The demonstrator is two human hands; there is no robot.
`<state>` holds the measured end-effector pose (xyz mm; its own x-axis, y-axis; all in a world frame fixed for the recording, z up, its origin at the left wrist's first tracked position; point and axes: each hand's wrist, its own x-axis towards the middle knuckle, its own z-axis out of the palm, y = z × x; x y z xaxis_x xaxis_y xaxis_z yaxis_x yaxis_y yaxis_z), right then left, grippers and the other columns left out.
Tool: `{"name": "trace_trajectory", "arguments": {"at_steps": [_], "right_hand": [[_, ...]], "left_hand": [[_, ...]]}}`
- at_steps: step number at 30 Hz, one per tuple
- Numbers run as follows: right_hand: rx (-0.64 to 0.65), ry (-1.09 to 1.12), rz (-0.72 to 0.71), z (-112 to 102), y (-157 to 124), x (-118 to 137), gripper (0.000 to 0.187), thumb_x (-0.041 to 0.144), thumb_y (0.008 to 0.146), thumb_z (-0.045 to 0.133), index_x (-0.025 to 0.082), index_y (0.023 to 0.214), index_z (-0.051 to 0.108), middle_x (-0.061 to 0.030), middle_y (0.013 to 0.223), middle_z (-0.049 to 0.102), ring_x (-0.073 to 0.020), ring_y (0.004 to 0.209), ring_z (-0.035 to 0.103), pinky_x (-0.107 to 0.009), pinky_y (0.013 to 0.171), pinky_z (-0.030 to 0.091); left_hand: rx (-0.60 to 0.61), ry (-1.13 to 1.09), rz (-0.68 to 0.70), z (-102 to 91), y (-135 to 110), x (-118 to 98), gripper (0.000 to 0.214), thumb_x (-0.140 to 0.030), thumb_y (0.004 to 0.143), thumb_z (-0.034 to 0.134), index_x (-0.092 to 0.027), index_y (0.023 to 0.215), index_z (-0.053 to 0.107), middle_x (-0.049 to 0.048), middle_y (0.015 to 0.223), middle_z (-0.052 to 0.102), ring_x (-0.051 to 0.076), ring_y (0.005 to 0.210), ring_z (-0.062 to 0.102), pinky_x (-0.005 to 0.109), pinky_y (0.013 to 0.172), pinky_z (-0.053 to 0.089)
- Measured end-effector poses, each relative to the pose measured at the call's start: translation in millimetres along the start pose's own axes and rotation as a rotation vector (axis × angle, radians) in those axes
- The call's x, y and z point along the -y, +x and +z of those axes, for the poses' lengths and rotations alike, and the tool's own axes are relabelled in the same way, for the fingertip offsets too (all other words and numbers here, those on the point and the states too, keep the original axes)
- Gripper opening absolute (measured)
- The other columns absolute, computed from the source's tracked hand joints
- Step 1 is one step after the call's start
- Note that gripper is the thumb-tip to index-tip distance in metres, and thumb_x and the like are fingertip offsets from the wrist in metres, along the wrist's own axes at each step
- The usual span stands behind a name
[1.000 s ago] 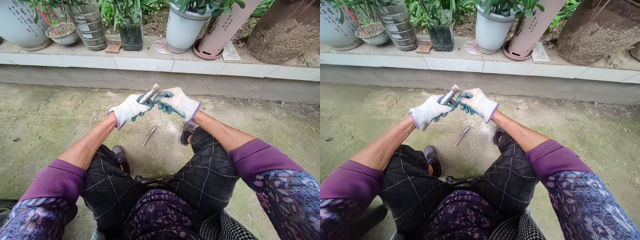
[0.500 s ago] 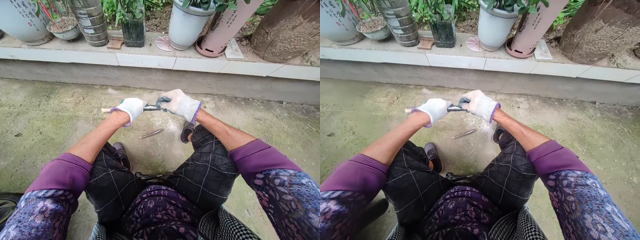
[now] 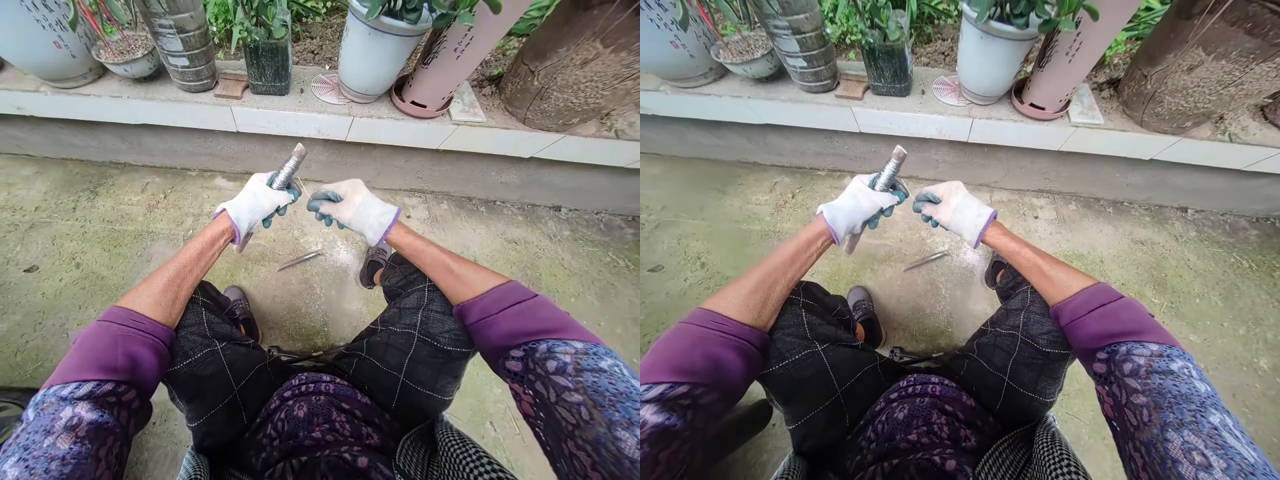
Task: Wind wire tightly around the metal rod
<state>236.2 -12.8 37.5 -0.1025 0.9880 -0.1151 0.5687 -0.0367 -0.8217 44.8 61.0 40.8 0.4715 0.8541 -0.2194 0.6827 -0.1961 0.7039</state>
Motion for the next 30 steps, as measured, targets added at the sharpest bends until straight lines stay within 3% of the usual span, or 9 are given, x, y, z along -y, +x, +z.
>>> {"name": "trace_trajectory", "arguments": {"at_steps": [3,8,11,14,17,20,23,25,30], "right_hand": [[0.063,-0.218,-0.139,4.9,-11.9,6.3,0.017,0.024,0.088,0.062,0.015,0.083,0.075,-0.0016,0.071,0.069,-0.0108,0.06,0.056,-0.026,0.059,0.042],[-0.021,-0.322,-0.196,-8.7,-11.3,4.0,0.019,0.025,0.088,0.06,0.017,0.086,0.078,-0.0009,0.071,0.068,-0.0123,0.063,0.055,-0.027,0.061,0.041],[-0.089,-0.22,-0.086,-20.6,0.3,-7.1,0.019,0.023,0.086,0.061,0.014,0.087,0.078,-0.0016,0.067,0.065,-0.011,0.057,0.051,-0.027,0.055,0.04],[-0.129,-0.082,0.035,-24.0,10.7,-18.4,0.018,0.022,0.083,0.063,0.011,0.087,0.077,-0.0014,0.063,0.063,-0.0086,0.049,0.047,-0.026,0.049,0.038],[-0.102,0.0,0.09,-18.9,13.9,-22.7,0.019,0.023,0.083,0.062,0.011,0.088,0.076,-0.0008,0.061,0.062,-0.0079,0.046,0.046,-0.025,0.045,0.036],[-0.047,-0.069,0.014,-10.1,10.7,-18.8,0.019,0.024,0.085,0.06,0.013,0.088,0.075,-0.0016,0.065,0.065,-0.0093,0.05,0.051,-0.025,0.05,0.039],[-0.026,-0.251,-0.106,-0.3,5.7,-11.9,0.02,0.025,0.088,0.059,0.014,0.086,0.076,-0.003,0.071,0.069,-0.0118,0.06,0.056,-0.027,0.059,0.042],[0.011,-0.355,-0.141,5.5,3.1,-8.8,0.02,0.024,0.089,0.059,0.015,0.086,0.077,-0.004,0.074,0.071,-0.0136,0.064,0.059,-0.028,0.063,0.041],[0.061,-0.448,-0.157,5.2,2.6,-11.6,0.021,0.021,0.087,0.06,0.016,0.09,0.079,-0.0029,0.075,0.071,-0.0145,0.066,0.058,-0.028,0.064,0.039]], "left_hand": [[0.015,0.356,-0.007,0.5,11.4,15.4,0.036,-0.035,0.092,0.055,-0.016,0.116,0.075,0.0087,0.077,0.07,0.019,0.068,0.064,0.032,0.065,0.051],[0.262,0.859,0.019,16.1,11.1,24.4,0.032,-0.029,0.091,0.051,-0.019,0.106,0.078,0.013,0.083,0.074,0.027,0.08,0.071,0.035,0.072,0.05],[0.305,0.806,0.103,23.8,2.2,14.1,0.03,-0.031,0.091,0.052,-0.02,0.103,0.078,0.0099,0.08,0.073,0.024,0.078,0.069,0.032,0.07,0.048],[0.264,0.531,0.187,21.9,-7.4,-0.4,0.03,-0.038,0.091,0.055,-0.022,0.102,0.078,0.0032,0.075,0.07,0.018,0.073,0.063,0.027,0.066,0.046],[0.203,0.261,0.139,14.4,-13.9,-10.9,0.032,-0.035,0.086,0.06,-0.02,0.108,0.077,0.0007,0.073,0.068,0.013,0.063,0.056,0.025,0.059,0.045],[0.131,0.113,0.03,6.8,-11.4,-10.9,0.039,-0.034,0.086,0.061,-0.018,0.118,0.075,0.0021,0.071,0.067,0.012,0.053,0.051,0.027,0.053,0.043],[0.044,0.213,-0.015,1.8,2.3,1.8,0.038,-0.038,0.091,0.057,-0.017,0.117,0.075,0.0054,0.072,0.069,0.015,0.057,0.056,0.03,0.058,0.046],[-0.009,0.445,0.01,1.3,13.1,14.2,0.034,-0.037,0.092,0.056,-0.016,0.11,0.077,0.009,0.077,0.072,0.02,0.07,0.065,0.031,0.066,0.048],[0.198,0.844,0.02,16.5,20.4,31.0,0.029,-0.027,0.09,0.056,-0.021,0.108,0.078,0.0115,0.08,0.073,0.028,0.085,0.072,0.034,0.076,0.05]]}}
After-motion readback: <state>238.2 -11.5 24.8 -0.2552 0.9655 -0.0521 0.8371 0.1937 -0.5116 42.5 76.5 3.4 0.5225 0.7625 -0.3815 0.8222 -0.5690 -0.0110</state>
